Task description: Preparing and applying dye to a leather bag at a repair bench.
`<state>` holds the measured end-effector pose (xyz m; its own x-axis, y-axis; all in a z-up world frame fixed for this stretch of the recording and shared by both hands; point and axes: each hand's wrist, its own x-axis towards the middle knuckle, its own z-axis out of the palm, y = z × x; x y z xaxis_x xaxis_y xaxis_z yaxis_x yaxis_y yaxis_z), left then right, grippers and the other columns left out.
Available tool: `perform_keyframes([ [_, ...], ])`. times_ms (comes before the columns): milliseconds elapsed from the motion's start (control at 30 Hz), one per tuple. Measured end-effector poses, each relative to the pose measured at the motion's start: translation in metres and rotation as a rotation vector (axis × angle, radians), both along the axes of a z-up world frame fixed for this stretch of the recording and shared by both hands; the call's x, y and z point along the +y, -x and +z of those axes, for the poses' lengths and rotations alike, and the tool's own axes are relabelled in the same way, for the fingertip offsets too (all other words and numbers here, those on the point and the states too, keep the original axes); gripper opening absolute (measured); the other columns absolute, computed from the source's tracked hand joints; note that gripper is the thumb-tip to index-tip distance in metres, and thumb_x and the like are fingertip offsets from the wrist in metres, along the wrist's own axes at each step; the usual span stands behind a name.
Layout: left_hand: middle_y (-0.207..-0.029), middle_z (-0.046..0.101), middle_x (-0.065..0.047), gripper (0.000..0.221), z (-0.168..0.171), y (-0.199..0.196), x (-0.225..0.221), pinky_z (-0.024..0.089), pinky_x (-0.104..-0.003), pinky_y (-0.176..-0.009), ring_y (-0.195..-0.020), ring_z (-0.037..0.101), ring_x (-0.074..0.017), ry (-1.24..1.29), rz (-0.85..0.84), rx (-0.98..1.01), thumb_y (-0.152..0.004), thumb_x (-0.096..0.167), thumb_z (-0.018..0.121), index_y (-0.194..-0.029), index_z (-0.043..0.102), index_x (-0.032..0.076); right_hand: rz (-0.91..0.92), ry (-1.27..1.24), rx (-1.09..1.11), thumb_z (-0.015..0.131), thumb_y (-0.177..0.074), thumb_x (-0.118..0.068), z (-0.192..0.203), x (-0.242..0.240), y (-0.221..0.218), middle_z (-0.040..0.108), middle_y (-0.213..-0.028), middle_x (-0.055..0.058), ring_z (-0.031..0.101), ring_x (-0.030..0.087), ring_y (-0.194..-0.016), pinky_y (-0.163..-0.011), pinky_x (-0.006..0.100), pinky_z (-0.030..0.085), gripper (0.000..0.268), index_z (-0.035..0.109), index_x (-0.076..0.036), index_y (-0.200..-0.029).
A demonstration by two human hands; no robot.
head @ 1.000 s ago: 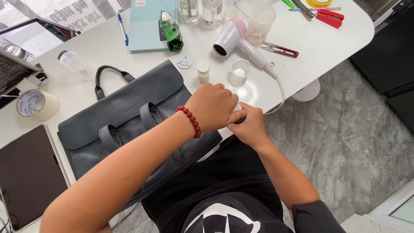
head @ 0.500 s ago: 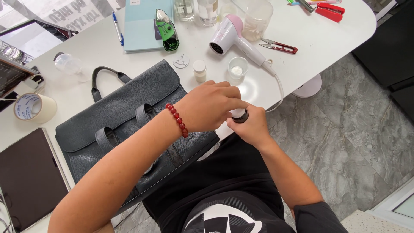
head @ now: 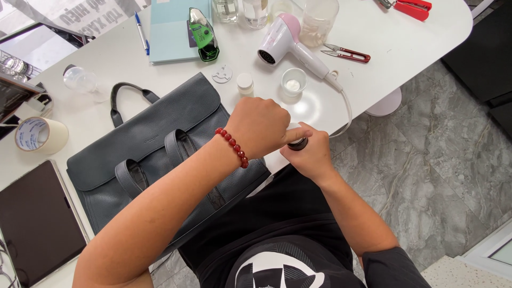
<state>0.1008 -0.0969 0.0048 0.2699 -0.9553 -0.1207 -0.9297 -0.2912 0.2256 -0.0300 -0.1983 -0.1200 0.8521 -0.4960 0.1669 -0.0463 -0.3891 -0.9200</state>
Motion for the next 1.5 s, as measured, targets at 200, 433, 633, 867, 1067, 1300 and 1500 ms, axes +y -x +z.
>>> perform_keyframes([
  [200,-0.091,0.07,-0.009,0.038,-0.006,-0.011,0.011,0.054,-0.04,-0.07,-0.085,0.068,-0.0277,0.433,-0.21,0.11,-0.084,0.039,0.069,-0.1,0.076,0.006,-0.032,0.008,0.055,0.079,-0.071,-0.01,0.001,-0.007,-0.002,0.069,-0.066,0.004,0.064,0.01,-0.059,-0.056,0.028,0.051,0.03,0.07,-0.001,-0.098],
  [433,-0.088,0.067,-0.01,0.033,-0.008,-0.014,0.008,0.053,-0.043,-0.079,-0.089,0.066,-0.0304,0.3,-0.176,0.195,-0.08,0.03,0.08,-0.098,0.073,0.003,-0.048,0.049,0.087,0.08,-0.071,-0.012,0.001,-0.007,-0.003,0.066,-0.062,0.005,0.062,0.011,-0.055,-0.056,0.028,0.05,0.023,0.067,-0.001,-0.086],
  [633,-0.094,0.074,-0.008,0.037,0.006,-0.03,0.01,0.057,-0.034,-0.08,-0.089,0.072,-0.0218,0.324,-0.023,0.52,-0.082,0.03,0.08,-0.107,0.072,0.004,-0.045,0.034,0.04,0.082,-0.077,-0.015,0.003,-0.008,-0.001,0.066,-0.065,0.002,0.061,0.009,-0.058,-0.057,0.026,0.049,0.02,0.068,-0.004,-0.087],
  [867,-0.1,0.076,-0.005,0.036,-0.031,-0.053,0.024,0.06,-0.03,-0.088,-0.095,0.073,-0.0139,0.331,0.013,0.844,-0.079,0.014,0.081,-0.11,0.067,0.004,0.021,-0.019,-0.02,0.085,-0.078,-0.013,-0.007,-0.017,0.002,0.065,-0.069,-0.002,0.06,0.006,-0.063,-0.059,0.024,0.051,0.023,0.065,-0.005,-0.084],
  [1067,-0.108,0.074,-0.003,0.046,-0.054,-0.072,0.028,0.059,-0.028,-0.091,-0.1,0.072,-0.0116,0.373,0.116,0.86,-0.073,0.007,0.078,-0.118,0.065,0.004,0.164,-0.089,0.007,0.086,-0.077,-0.011,-0.014,-0.033,0.002,0.068,-0.078,-0.001,0.065,0.007,-0.071,-0.065,0.023,0.054,0.029,0.063,-0.006,-0.094],
  [1300,-0.103,0.073,-0.012,0.039,-0.077,-0.079,0.029,0.058,-0.034,-0.084,-0.092,0.072,-0.025,0.246,0.318,0.425,-0.068,0.002,0.079,-0.107,0.074,0.006,0.204,-0.043,0.026,0.079,-0.082,-0.009,-0.018,-0.049,-0.002,0.07,-0.088,0.002,0.069,0.009,-0.081,-0.074,0.025,0.057,0.038,0.053,-0.005,-0.11],
  [1500,-0.103,0.074,-0.011,0.035,-0.098,-0.079,0.023,0.055,-0.04,-0.087,-0.097,0.071,-0.0293,0.137,0.268,0.233,-0.069,0.01,0.082,-0.103,0.076,0.01,0.162,-0.024,0.084,0.083,-0.082,-0.009,-0.011,-0.054,-0.011,0.07,-0.089,0.002,0.065,0.008,-0.077,-0.067,0.022,0.054,0.034,0.062,-0.004,-0.108],
])
